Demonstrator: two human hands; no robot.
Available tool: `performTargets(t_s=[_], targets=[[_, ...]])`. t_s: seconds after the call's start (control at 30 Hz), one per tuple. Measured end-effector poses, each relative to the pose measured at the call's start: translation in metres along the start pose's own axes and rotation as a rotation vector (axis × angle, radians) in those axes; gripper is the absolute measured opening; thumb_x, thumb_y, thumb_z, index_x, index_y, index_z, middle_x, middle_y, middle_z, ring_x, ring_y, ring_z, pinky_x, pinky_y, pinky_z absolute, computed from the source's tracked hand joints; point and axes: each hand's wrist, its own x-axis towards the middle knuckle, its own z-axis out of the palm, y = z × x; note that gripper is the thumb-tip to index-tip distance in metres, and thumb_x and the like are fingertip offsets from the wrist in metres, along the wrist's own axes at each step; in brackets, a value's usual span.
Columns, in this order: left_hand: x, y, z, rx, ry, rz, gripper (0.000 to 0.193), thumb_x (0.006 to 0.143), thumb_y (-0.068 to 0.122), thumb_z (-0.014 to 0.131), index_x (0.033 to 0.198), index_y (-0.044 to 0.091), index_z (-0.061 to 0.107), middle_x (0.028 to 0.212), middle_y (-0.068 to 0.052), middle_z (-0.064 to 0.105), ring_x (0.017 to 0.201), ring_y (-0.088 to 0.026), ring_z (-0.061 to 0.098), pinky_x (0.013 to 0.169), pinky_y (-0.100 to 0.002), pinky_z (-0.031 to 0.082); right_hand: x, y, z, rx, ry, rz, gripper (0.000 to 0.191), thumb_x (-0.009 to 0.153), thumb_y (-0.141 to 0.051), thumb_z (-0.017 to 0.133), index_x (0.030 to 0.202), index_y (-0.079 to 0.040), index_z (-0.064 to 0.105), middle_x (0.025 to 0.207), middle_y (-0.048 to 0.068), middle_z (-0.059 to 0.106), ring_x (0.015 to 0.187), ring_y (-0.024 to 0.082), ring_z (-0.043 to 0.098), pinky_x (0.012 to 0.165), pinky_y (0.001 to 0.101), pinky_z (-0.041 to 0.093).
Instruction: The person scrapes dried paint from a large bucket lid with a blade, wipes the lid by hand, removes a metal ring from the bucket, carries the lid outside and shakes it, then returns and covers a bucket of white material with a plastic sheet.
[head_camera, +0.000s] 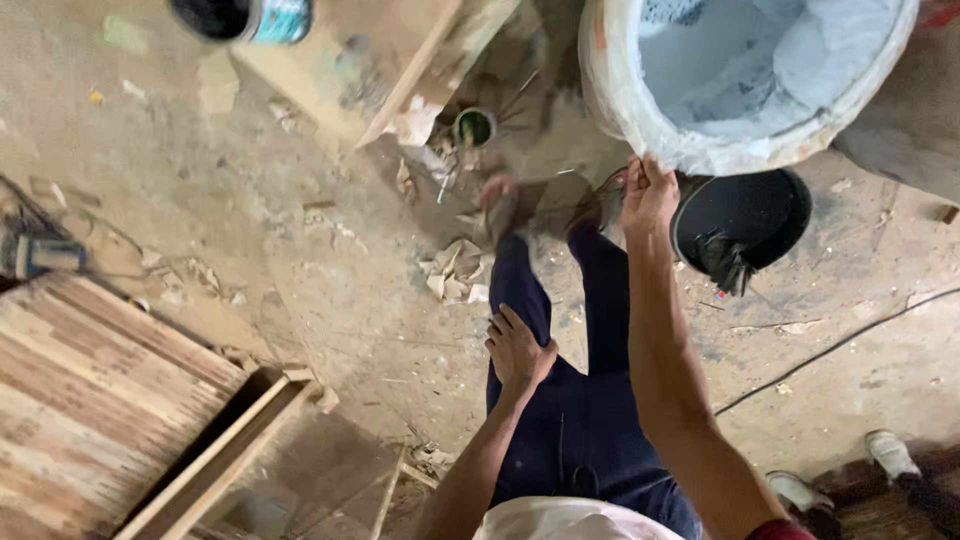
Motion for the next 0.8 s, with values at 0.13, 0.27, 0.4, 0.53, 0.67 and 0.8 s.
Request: performTargets(t_s=[0.13, 0.27, 0.4, 0.53, 0.67, 0.8], targets=[[-0.007, -0.07, 0.024, 0.019, -0.12, -0.061, 0.119, 0.074, 0.052, 0.086, 0.153, -0.011, 0.022, 0.145, -0.028, 0.042, 0.132, -0.044, 0.047, 0.106, -0.052, 0.042, -0.047, 0.049, -0.043, -0.077, -0.18, -0.047, 0.003, 0.1, 0.004, 0.064, 0.097, 0.005, 0.063, 0.081, 0.011, 0.065, 0.072, 0.02, 0.064, 0.067, 0.0282, 0.055], [-0.009, -0.154, 0.056, -0.018, -0.202, -0.062, 0.122, 0.074, 0.053, 0.086, 0.154, -0.011, 0.02, 0.148, -0.027, 0.041, 0.132, -0.043, 0.047, 0.108, -0.051, 0.043, -0.106, 0.111, -0.096, -0.057, -0.164, -0.046, 0.003, 0.1, 0.005, 0.063, 0.097, 0.004, 0.063, 0.087, 0.012, 0.068, 0.076, 0.018, 0.064, 0.067, 0.0264, 0.051], [-0.015, -0.216, 0.075, -0.076, -0.214, -0.085, 0.12, 0.07, 0.044, 0.088, 0.154, -0.009, 0.021, 0.149, -0.026, 0.042, 0.132, -0.043, 0.048, 0.11, -0.051, 0.042, -0.167, 0.181, -0.128, 0.06, -0.394, -0.091, 0.024, 0.108, 0.011, 0.066, 0.092, -0.004, 0.057, 0.082, 0.006, 0.06, 0.074, 0.018, 0.06, 0.081, 0.0366, 0.057], [-0.033, -0.226, 0.094, -0.017, -0.144, -0.023, 0.117, 0.073, 0.043, 0.084, 0.156, -0.01, 0.022, 0.149, -0.027, 0.045, 0.131, -0.041, 0.051, 0.11, -0.051, 0.043, -0.219, 0.231, -0.14, -0.071, -0.019, 0.145, 0.007, 0.097, 0.002, 0.058, 0.093, -0.003, 0.061, 0.081, 0.008, 0.065, 0.074, 0.018, 0.062, 0.069, 0.0287, 0.048], [-0.062, -0.249, 0.115, -0.095, -0.147, -0.044, 0.123, 0.067, 0.045, 0.089, 0.153, -0.01, 0.021, 0.15, -0.027, 0.041, 0.134, -0.04, 0.048, 0.112, -0.048, 0.041, -0.279, 0.268, -0.155, 0.111, -0.097, 0.099, 0.031, 0.097, 0.005, 0.06, 0.07, -0.008, 0.05, 0.066, 0.003, 0.048, 0.07, 0.017, 0.052, 0.088, 0.0362, 0.056], [-0.08, -0.284, 0.137, -0.218, -0.22, -0.181, 0.124, 0.067, 0.049, 0.089, 0.152, -0.01, 0.021, 0.146, -0.027, 0.044, 0.132, -0.039, 0.053, 0.11, -0.042, 0.048, -0.329, 0.284, -0.179, 0.129, -0.109, 0.155, 0.032, 0.097, -0.002, 0.06, 0.07, -0.011, 0.048, 0.068, 0.003, 0.051, 0.074, 0.019, 0.056, 0.088, 0.0381, 0.053]])
